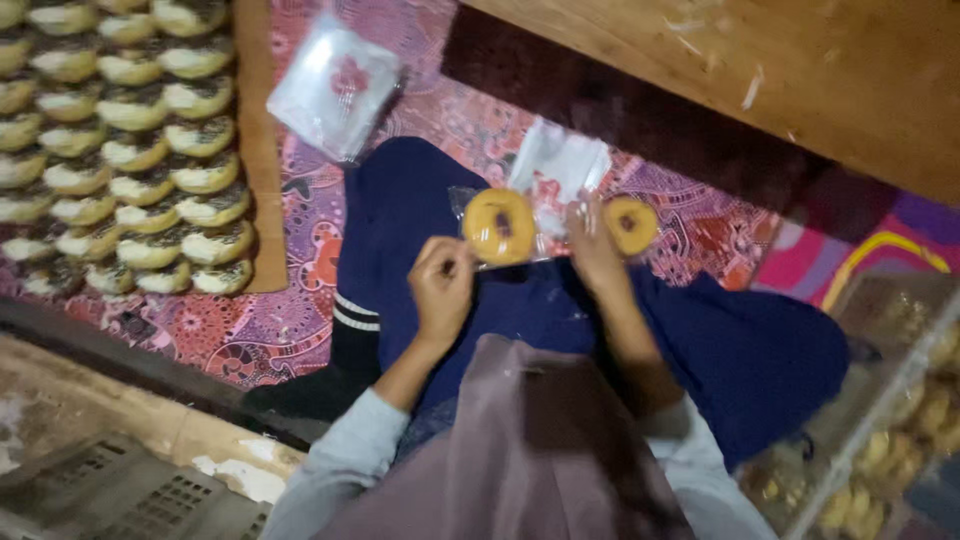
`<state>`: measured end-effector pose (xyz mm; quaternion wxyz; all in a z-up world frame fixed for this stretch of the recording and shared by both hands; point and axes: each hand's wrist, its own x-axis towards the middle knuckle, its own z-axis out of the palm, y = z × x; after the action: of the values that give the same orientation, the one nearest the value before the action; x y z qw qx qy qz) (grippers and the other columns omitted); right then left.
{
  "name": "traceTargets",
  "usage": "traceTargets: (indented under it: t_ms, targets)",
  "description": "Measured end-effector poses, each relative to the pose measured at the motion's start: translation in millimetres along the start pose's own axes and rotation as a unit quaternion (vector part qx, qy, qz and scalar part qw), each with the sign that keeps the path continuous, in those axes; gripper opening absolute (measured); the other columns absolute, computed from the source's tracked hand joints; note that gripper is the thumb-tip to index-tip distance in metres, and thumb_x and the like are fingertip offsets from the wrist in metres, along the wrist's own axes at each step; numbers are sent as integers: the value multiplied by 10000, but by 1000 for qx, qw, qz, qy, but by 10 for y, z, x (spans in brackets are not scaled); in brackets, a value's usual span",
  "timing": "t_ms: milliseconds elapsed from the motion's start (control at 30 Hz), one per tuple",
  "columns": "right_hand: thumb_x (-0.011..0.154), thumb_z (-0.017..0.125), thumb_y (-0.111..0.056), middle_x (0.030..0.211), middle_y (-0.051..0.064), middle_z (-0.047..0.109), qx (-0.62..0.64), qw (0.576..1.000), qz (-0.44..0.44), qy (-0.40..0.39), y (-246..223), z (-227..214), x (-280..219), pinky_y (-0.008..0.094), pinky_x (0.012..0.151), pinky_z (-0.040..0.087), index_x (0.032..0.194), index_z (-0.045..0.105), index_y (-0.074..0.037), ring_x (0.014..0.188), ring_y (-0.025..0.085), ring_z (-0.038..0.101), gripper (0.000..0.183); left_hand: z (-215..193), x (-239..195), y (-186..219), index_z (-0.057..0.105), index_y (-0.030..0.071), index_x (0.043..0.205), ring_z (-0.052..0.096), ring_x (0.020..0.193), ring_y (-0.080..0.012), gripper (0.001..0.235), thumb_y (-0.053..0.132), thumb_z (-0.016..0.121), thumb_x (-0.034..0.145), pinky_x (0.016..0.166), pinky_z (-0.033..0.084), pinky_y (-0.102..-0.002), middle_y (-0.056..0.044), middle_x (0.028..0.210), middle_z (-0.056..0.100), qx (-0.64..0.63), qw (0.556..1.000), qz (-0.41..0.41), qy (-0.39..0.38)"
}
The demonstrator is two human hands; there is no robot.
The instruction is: The person sits on a patterned mat and repeatedly picks doughnuts from a wooden board, places them into small plastic bags, and arranges the packaged doughnuts in a white plastic basket. A second person is visible in the background also handling doughnuts.
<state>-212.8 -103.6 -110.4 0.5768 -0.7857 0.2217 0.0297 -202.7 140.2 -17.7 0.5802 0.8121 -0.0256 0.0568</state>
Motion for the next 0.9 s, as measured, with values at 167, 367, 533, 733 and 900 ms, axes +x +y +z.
traceTargets:
  t_ms: [167,367,533,733,900]
  targets:
    - [1079,553,-294,1090,120,717,138,988,10,69,368,-213,-45,331,904,527,1225,671,31,1016,221,676,376,904,61,-261,648,-35,867,637,714,-245,111,59,676,919,656,507,-355,-133,825,635,-41,988,20,-147]
    - [1018,605,-267,1041,228,717,-281,921,-85,256,1410,-626,37,487,829,509,1088,734,-34,944,413,673,275,2537,-28,-1272,595,-53,983,604,918,-448,484,370,769,826,805,472,-530,-278,940,628,101,976,-35,-188]
    - [771,843,-400,1100,158,762,-231,964,-134,-6,1367,-544,306,433,868,546,1116,736,-61,1028,313,699,496,2682,-5,-1557,671,-65,1064,648,1018,-478,521,432,693,906,905,498,-507,-304,1058,696,76,942,-47,-323]
    - [894,757,-190,1165,54,688,355,930,66,75,504,-967,-294,321,935,544,1309,581,-71,1055,153,670,466,2119,56,-857,602,-73,1018,590,827,-422,402,291,484,1143,750,474,-468,-278,878,612,3,942,-95,-323]
    - [835,757,-124,1079,84,688,361,872,97,317,354,-2631,-1291,352,848,584,1279,613,-61,949,198,696,471,2038,685,-648,695,16,1056,674,732,-313,261,218,542,1115,726,515,-415,-184,827,685,98,915,94,-381]
